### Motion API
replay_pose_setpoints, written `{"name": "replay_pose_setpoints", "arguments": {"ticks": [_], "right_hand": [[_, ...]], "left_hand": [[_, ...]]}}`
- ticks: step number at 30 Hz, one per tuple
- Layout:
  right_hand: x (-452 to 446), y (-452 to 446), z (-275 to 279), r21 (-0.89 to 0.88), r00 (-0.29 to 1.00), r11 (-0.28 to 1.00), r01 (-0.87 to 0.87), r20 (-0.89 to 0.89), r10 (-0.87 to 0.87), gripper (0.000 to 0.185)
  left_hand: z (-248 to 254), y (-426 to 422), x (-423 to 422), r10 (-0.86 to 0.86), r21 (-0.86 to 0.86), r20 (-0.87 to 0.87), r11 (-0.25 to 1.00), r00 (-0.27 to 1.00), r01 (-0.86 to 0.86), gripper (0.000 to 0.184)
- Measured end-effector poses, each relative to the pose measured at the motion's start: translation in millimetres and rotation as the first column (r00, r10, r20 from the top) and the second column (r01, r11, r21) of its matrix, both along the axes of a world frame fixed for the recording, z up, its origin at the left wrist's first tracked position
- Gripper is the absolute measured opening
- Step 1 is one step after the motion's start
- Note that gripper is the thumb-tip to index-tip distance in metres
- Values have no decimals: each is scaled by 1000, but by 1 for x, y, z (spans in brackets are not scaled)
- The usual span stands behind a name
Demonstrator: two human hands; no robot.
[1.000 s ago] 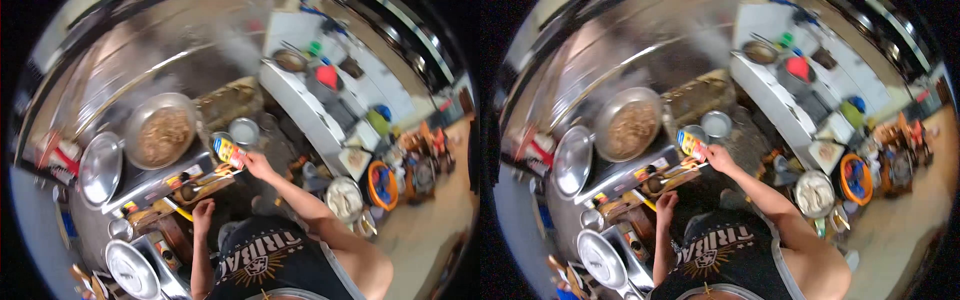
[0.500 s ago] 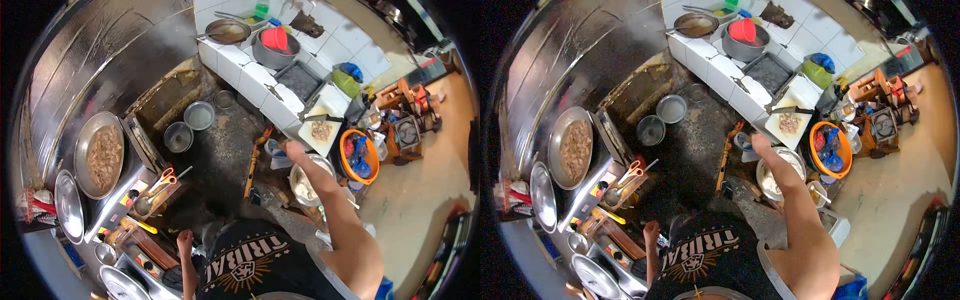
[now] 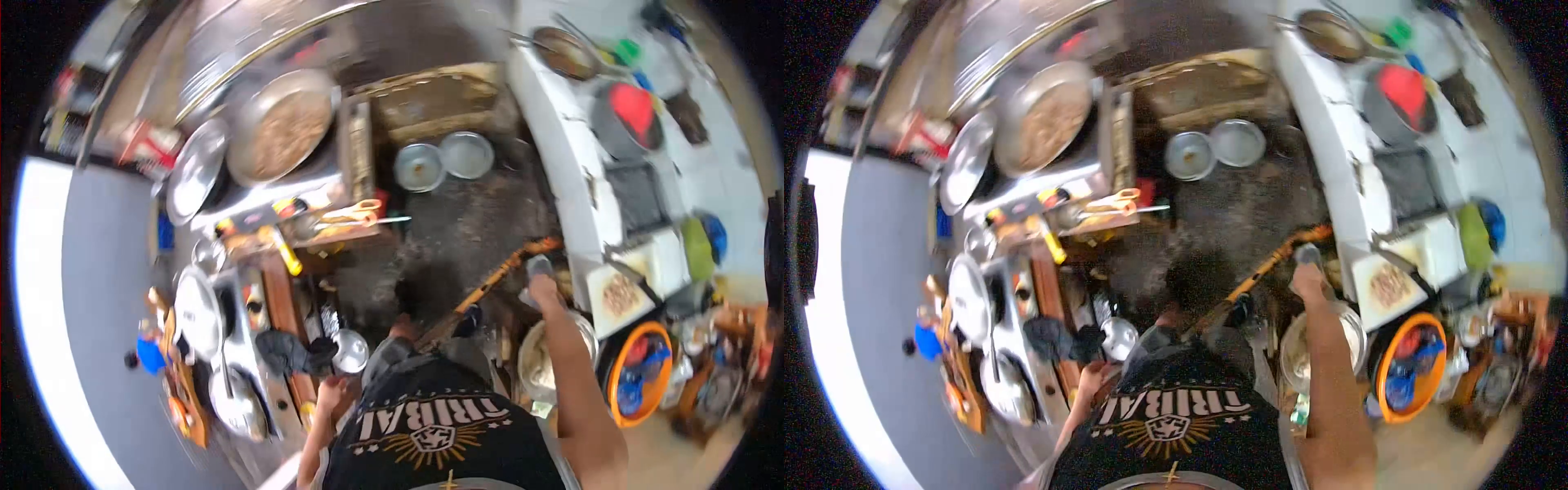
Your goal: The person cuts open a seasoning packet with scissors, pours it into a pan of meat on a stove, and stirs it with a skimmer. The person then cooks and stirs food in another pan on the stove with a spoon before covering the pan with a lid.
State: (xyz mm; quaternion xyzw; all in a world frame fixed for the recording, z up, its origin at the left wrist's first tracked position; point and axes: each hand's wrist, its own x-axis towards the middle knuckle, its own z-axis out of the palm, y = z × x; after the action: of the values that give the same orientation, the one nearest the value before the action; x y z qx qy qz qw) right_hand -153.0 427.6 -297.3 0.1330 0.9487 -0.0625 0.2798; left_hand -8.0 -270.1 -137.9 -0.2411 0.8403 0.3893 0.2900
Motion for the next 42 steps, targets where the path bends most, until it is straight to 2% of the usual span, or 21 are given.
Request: {"name": "replay_pose_setpoints", "arguments": {"ticks": [1,3,4,6,9,12,13,14,15,18,22,23,26,30,32,34,36,37,40,41,42], "right_hand": [[-9,-17,9,10,992,992,-129,-8,129,24],[-24,-47,44,52,933,932,-359,-23,360,20],[-29,-66,46,-20,970,970,-244,-19,243,21],[-39,-106,54,-154,1000,988,19,28,-14,23],[-52,-148,76,-401,989,905,-144,-38,141,30],[-70,-187,84,-593,994,798,-110,-70,84,36],[-75,-200,89,-619,999,784,-53,-33,42,35],[-80,-214,96,-643,1000,766,5,2,-4,35],[-85,-222,102,-665,998,744,62,38,-50,34],[-79,-241,92,-665,993,747,-8,-93,-71,33],[-61,-251,91,-610,999,791,39,47,-13,33],[-55,-256,93,-631,991,774,-53,-128,-37,30],[-98,-288,168,-689,930,720,-88,-315,-189,26],[-184,-339,229,-461,807,831,-311,-590,-25,24],[-217,-351,207,-222,703,897,-382,-700,126,30],[-235,-350,178,-151,811,913,-378,-529,249,39],[-242,-344,153,-252,847,892,-374,-485,218,40],[-245,-342,147,-430,889,850,-304,-449,91,36],[-237,-341,141,-401,855,844,-357,-505,122,28],[-233,-343,142,-301,866,882,-362,-460,198,20],[-228,-346,151,-327,886,878,-349,-419,196,20]], "left_hand": [[10,14,-1,160,71,134,983,978,-170,25],[3,17,14,159,117,109,978,981,-172,28],[-42,1,29,4,65,-43,998,999,-1,31],[-86,-12,38,95,130,5,987,995,-95,36],[-102,-7,17,117,123,102,984,988,-129,40],[-87,8,-20,88,59,47,994,995,-91,38],[-78,17,-35,222,194,92,952,971,-237,32],[-57,25,-50,214,168,36,962,976,-217,26],[-70,19,-61,189,159,31,968,982,-191,27],[-126,-6,-77,172,194,21,966,985,-173,35],[-153,-24,-126,25,281,-21,960,999,-18,34],[-159,-26,-137,22,290,-13,957,1000,-17,35],[-178,-36,-183,-208,257,-46,943,977,213,31],[-136,-24,-224,58,302,-53,952,997,-39,28],[-126,-28,-232,113,353,-50,931,992,-88,28],[-124,-37,-225,142,365,-115,926,983,-91,29],[-108,-45,-216,179,361,-120,924,976,-125,29],[-107,-51,-209,187,362,-124,923,975,-131,30],[-112,-68,-187,267,321,-105,921,958,-221,29],[-116,-73,-181,309,342,-72,901,948,-268,28],[-119,-77,-175,306,320,-67,908,950,-270,28]]}}
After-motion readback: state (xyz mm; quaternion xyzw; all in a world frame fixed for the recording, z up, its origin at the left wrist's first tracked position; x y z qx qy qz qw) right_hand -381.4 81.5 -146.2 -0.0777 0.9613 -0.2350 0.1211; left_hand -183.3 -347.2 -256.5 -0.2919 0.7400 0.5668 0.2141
